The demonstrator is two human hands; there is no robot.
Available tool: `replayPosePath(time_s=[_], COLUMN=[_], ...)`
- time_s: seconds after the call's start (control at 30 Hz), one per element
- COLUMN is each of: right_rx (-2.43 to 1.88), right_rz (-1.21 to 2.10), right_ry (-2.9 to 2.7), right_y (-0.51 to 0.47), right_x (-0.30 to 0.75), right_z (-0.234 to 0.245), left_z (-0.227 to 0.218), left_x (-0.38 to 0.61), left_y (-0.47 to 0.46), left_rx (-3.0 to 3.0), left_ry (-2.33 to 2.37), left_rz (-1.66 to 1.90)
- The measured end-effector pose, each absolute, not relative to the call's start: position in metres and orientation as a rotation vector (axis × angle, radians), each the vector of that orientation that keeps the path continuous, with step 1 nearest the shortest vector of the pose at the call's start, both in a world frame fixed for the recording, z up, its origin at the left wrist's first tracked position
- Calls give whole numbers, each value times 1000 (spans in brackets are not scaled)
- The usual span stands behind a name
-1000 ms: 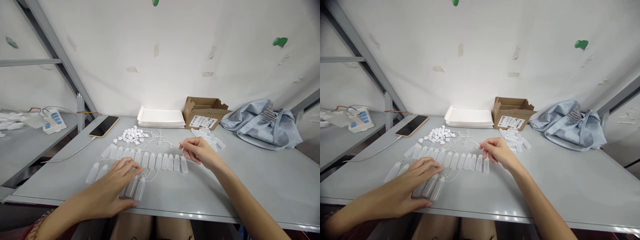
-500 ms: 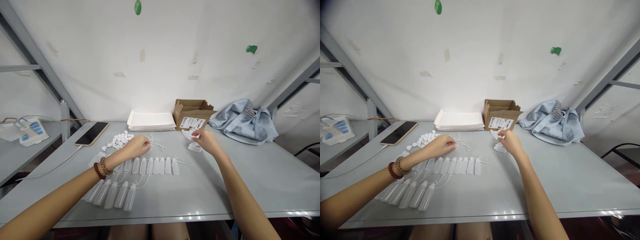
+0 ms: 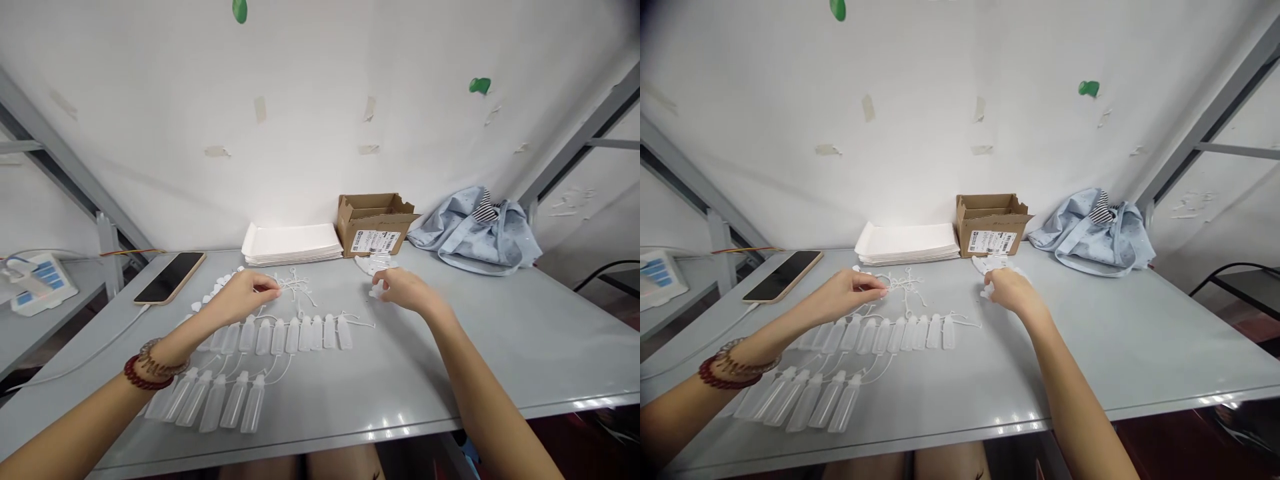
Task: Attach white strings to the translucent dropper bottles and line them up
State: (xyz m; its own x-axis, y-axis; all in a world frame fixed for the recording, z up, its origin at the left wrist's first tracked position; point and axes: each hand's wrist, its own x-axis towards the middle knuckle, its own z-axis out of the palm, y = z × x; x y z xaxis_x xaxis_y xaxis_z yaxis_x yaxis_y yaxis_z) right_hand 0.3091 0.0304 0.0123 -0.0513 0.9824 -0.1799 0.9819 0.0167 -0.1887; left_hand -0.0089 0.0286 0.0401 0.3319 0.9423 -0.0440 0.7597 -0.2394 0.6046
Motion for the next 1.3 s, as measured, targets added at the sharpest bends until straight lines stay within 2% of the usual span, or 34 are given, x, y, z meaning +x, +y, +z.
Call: replayPosePath(time_s=[0.23,0.47,0.67,0.83,0.9,1.1,1.3], right_rx=[-2149,-1949,-1619,-1044,-939,-907,-1000], right_rz=[251,185,245,302,305,440,720], right_ry=[-2287,-2245,-2189,-1984,-1932,-1793,-1573], right_y=[26,23,19,7,3,-3,-9], right_x=[291,277,257,236,231,228,223], right_z=[12,13,8,-1,-1,4,7], left_z=[37,36,42,44,44,47,45], left_x=[-14,-10,10,40,50,65,65], left_y=[31,38,31,18,12,5,-2], left_rx=[1947,1824,1565,1267,1233,1330,1840], left_ry=[1555,1643,1454,1150,1107,1118,1217], left_rz=[665,890,1048,1026,992,966,986])
